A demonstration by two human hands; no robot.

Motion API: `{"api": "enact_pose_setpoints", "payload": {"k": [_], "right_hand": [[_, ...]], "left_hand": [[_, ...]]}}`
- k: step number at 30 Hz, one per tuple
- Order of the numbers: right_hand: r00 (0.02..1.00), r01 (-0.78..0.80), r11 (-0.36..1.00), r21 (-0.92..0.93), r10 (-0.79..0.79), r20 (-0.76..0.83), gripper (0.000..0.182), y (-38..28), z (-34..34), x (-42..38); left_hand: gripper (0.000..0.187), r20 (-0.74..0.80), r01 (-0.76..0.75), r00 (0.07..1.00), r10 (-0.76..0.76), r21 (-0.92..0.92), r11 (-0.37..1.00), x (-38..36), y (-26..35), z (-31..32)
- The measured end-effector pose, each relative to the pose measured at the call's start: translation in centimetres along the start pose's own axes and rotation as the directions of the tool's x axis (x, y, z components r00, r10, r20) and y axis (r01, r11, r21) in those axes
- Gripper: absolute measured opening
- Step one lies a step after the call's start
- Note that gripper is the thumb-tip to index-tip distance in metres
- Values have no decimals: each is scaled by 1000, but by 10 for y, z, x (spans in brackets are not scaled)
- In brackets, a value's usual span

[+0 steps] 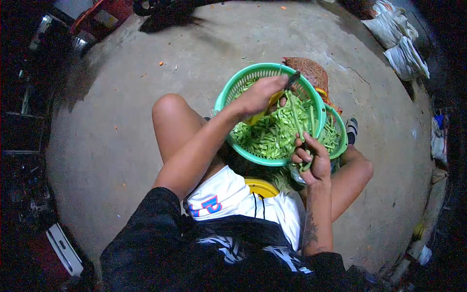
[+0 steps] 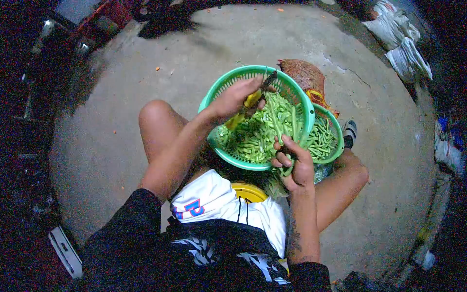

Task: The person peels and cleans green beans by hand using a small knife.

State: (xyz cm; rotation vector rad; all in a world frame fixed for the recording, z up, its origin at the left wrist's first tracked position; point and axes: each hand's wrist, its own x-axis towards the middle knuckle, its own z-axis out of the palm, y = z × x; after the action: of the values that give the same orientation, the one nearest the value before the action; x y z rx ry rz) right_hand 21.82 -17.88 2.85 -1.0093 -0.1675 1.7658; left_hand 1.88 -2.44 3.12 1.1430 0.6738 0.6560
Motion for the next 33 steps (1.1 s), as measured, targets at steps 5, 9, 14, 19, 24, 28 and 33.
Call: {"api": "enact_pose_setpoints", "payload": {"k": [5, 9, 14, 19, 24, 28, 33], "right_hand": [[993, 106, 994, -11, -107, -53, 28, 3, -18, -9], [964, 165, 977, -133, -188, -188, 26, 1, -13, -23], [951, 180, 959, -219, -226, -208, 24, 2, -10, -32], [947, 164, 950, -267, -227, -228, 23, 1, -7, -38], [946, 167, 954, -249, -227, -233, 23, -1, -12, -42], [935, 172, 951, -257, -240, -262, 22, -2, -15, -44], [935, 188, 950, -251, -252, -251, 17, -2, -13, -39]], "left_hand": [[32, 18, -94, 996, 93, 319, 943, 5, -16, -16], [40, 45, -125, 992, 117, 287, 950, 1, -14, -8], [40, 249, -175, 963, 98, 306, 936, 1, -17, 0], [33, 337, -36, 941, -37, 205, 978, 2, -19, 3], [28, 332, -112, 943, 27, 238, 965, 11, -22, -15], [34, 269, -74, 963, 20, 190, 979, 10, -13, -22], [41, 373, -58, 927, -43, 255, 965, 9, -18, 2]]}}
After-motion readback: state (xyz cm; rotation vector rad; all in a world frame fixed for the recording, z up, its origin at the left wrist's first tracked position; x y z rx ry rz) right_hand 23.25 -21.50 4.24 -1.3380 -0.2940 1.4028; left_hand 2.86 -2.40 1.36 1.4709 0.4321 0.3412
